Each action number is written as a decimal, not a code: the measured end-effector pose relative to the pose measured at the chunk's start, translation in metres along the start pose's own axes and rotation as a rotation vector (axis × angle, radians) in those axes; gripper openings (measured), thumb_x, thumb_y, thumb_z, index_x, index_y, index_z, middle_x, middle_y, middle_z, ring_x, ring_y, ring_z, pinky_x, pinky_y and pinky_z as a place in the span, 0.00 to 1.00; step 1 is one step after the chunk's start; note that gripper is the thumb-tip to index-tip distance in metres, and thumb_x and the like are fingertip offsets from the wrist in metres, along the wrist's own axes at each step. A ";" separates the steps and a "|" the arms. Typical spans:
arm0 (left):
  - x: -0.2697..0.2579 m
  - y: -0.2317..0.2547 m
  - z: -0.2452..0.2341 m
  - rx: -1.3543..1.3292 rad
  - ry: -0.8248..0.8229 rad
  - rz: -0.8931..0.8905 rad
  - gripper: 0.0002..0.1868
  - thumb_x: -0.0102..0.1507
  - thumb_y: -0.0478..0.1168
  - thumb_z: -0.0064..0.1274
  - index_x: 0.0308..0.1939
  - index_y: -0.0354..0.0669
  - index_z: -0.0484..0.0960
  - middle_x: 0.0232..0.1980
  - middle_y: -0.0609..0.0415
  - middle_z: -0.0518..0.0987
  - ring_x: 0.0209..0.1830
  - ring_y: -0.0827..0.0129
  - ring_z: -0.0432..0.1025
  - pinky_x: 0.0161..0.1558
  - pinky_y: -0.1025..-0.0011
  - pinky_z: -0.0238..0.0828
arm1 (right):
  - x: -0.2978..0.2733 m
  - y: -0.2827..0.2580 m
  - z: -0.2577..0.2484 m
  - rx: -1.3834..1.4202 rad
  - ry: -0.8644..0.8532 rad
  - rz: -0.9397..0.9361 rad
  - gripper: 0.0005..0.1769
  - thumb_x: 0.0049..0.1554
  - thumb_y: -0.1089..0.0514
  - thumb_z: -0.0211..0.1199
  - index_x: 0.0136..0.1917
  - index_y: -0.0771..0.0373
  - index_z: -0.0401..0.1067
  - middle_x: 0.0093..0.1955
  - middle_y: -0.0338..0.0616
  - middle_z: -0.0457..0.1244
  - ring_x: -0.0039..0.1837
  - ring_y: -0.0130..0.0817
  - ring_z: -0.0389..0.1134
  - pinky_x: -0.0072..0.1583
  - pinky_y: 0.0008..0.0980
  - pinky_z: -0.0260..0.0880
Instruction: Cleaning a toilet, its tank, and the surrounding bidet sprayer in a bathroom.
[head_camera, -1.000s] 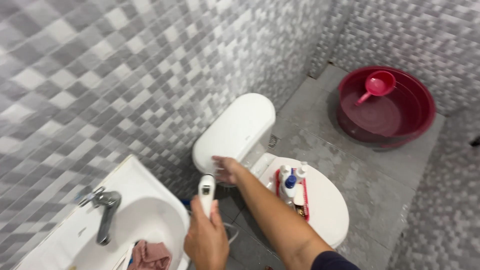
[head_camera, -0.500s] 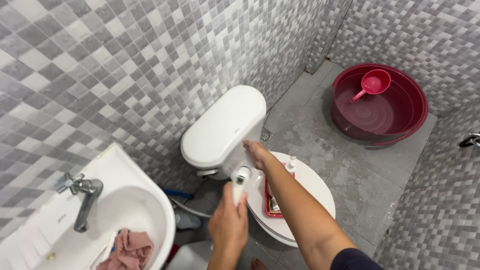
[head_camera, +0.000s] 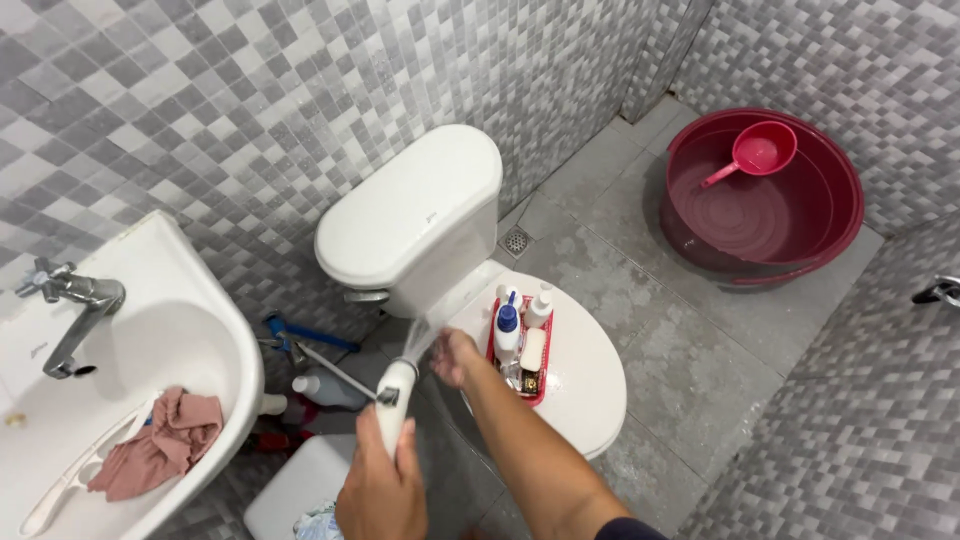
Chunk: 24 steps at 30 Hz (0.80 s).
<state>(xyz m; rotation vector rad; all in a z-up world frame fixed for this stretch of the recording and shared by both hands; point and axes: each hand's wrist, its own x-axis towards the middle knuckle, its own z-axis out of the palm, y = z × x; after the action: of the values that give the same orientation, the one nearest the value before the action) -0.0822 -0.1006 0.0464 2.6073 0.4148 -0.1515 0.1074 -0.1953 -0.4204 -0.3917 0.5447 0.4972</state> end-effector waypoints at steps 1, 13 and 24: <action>-0.001 0.000 0.000 -0.009 -0.001 -0.020 0.26 0.65 0.56 0.46 0.66 0.60 0.66 0.45 0.42 0.84 0.42 0.41 0.79 0.39 0.46 0.72 | -0.012 -0.002 0.017 -0.021 0.089 0.034 0.13 0.63 0.47 0.56 0.41 0.56 0.69 0.36 0.42 0.58 0.40 0.41 0.58 0.44 0.45 0.64; -0.031 0.010 0.040 0.121 -0.158 -0.030 0.25 0.65 0.58 0.45 0.65 0.63 0.65 0.45 0.43 0.85 0.42 0.41 0.80 0.40 0.45 0.74 | -0.090 -0.021 -0.004 -0.066 0.290 0.047 0.12 0.65 0.47 0.59 0.52 0.56 0.73 0.43 0.35 0.65 0.43 0.33 0.62 0.45 0.37 0.63; -0.052 0.100 0.052 0.030 -0.375 0.234 0.19 0.67 0.53 0.44 0.61 0.57 0.67 0.45 0.43 0.84 0.45 0.41 0.78 0.44 0.45 0.71 | -0.175 -0.118 -0.104 0.207 0.313 -0.068 0.17 0.66 0.55 0.50 0.62 0.68 0.65 0.54 0.55 0.65 0.54 0.49 0.70 0.61 0.50 0.74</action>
<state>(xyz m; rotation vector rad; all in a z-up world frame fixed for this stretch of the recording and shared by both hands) -0.1013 -0.2231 0.0561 2.5547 -0.0244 -0.5573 0.0008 -0.3994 -0.3757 -0.2897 0.8742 0.3105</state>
